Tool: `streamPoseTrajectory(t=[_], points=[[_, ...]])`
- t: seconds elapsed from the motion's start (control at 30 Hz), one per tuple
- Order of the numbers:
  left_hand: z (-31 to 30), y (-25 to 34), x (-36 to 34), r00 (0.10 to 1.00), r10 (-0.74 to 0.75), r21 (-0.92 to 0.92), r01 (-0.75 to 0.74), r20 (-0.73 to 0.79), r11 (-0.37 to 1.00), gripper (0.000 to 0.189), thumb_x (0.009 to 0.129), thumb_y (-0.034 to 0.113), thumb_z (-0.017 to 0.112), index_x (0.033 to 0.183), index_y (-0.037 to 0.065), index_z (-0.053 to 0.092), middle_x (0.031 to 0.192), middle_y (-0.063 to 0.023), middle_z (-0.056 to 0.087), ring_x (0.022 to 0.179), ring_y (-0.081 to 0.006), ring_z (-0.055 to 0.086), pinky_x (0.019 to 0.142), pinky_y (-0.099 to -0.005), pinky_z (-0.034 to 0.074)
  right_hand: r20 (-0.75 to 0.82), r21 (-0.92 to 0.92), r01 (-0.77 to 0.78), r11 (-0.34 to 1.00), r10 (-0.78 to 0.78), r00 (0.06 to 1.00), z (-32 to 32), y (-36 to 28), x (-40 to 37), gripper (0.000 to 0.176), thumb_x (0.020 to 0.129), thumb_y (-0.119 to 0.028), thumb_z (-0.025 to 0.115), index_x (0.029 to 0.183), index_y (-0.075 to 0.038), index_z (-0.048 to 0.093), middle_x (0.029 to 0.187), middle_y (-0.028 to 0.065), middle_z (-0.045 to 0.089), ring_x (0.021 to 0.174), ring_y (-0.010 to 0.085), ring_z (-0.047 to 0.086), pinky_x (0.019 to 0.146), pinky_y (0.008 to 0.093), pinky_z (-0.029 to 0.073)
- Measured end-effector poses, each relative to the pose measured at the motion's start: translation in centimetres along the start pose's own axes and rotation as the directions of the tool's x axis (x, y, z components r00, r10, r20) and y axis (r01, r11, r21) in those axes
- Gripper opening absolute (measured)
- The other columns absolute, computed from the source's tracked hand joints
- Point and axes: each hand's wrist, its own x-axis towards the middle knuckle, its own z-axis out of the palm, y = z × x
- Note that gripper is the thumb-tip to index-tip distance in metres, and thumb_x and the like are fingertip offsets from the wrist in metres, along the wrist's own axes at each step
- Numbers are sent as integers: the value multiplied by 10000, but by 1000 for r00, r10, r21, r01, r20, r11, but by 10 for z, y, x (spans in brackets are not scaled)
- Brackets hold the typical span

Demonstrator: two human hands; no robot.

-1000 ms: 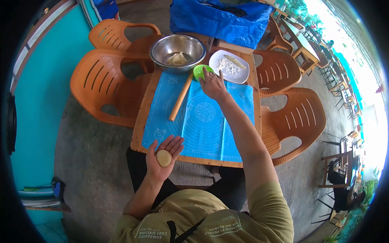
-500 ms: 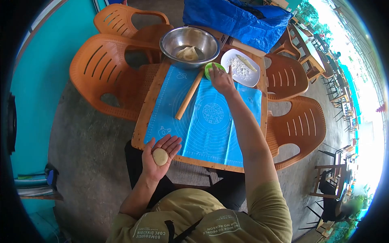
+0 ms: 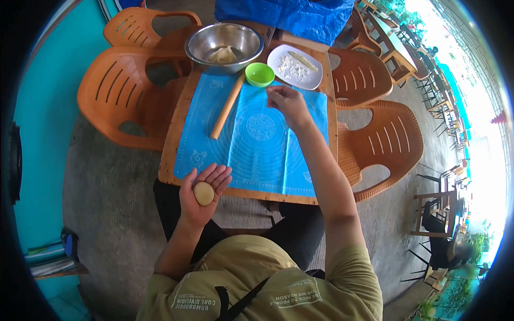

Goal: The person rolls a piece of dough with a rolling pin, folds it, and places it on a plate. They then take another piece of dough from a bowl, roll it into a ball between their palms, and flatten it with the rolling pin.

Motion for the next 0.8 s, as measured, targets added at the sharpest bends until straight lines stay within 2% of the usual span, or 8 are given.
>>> streamPoseTrajectory(t=[0.07,0.17,0.23,0.43,0.5,0.63,0.7,0.8], points=[[0,-3,-2,1000,-3,24,2,26,1000,580,1147,388,376,1375,-88,616,1419,-263,652,1417,-428,560,1246,-549,431,-17,-321,7,947,-13,1000,6,9,-26,258,1018,-184,763,1075,64,724,862,68,725,737,127,677,691,285,574],[0,-7,-5,1000,-11,69,12,-23,998,567,1144,381,384,1373,-84,615,1396,-251,667,1394,-418,580,1245,-548,430,-57,-327,-30,945,12,998,3,34,-48,247,1026,-187,761,1094,47,721,858,42,698,754,109,646,708,268,543],[0,-7,-7,1000,-18,71,19,-20,997,560,1143,378,387,1365,-80,621,1383,-245,674,1382,-413,590,1244,-548,430,-46,-387,118,914,-147,988,7,36,-59,268,998,-169,778,1070,83,722,829,80,731,704,120,678,648,280,562],[1,-6,-9,1000,-7,66,6,10,998,537,1140,366,393,1327,-71,643,1334,-233,703,1343,-406,623,1236,-546,440,-151,-610,-87,788,-8,988,15,27,-75,191,993,-136,760,1044,47,746,920,118,758,753,163,713,711,293,589],[0,-5,-10,1000,5,67,-5,1,998,532,1139,362,393,1319,-70,647,1321,-230,710,1335,-406,629,1235,-546,443,97,-739,353,573,-427,899,12,49,-75,160,982,-110,743,1018,45,745,1010,152,769,854,244,754,778,347,611],[-3,-5,-10,1000,-2,76,3,-21,997,528,1138,358,396,1310,-71,653,1316,-233,713,1324,-404,638,1225,-543,457,41,-784,186,592,-250,967,21,66,-86,164,980,-114,722,1054,31,748,1164,181,754,1000,320,750,877,404,610],[-2,-4,-9,1000,0,77,1,-19,997,526,1137,355,398,1310,-71,653,1317,-235,712,1323,-403,639,1222,-541,462,317,-839,465,283,-441,840,25,83,-93,195,1002,-133,698,1132,0,756,1269,190,726,1143,344,719,991,410,584],[1,-1,-11,998,3,105,2,-55,995,518,1135,348,404,1309,-71,655,1316,-238,713,1315,-403,645,1214,-540,471,488,-815,548,191,-283,825,24,89,-103,340,1033,-208,660,1316,-22,693,1476,183,616,1399,349,562,1189,495,437]])
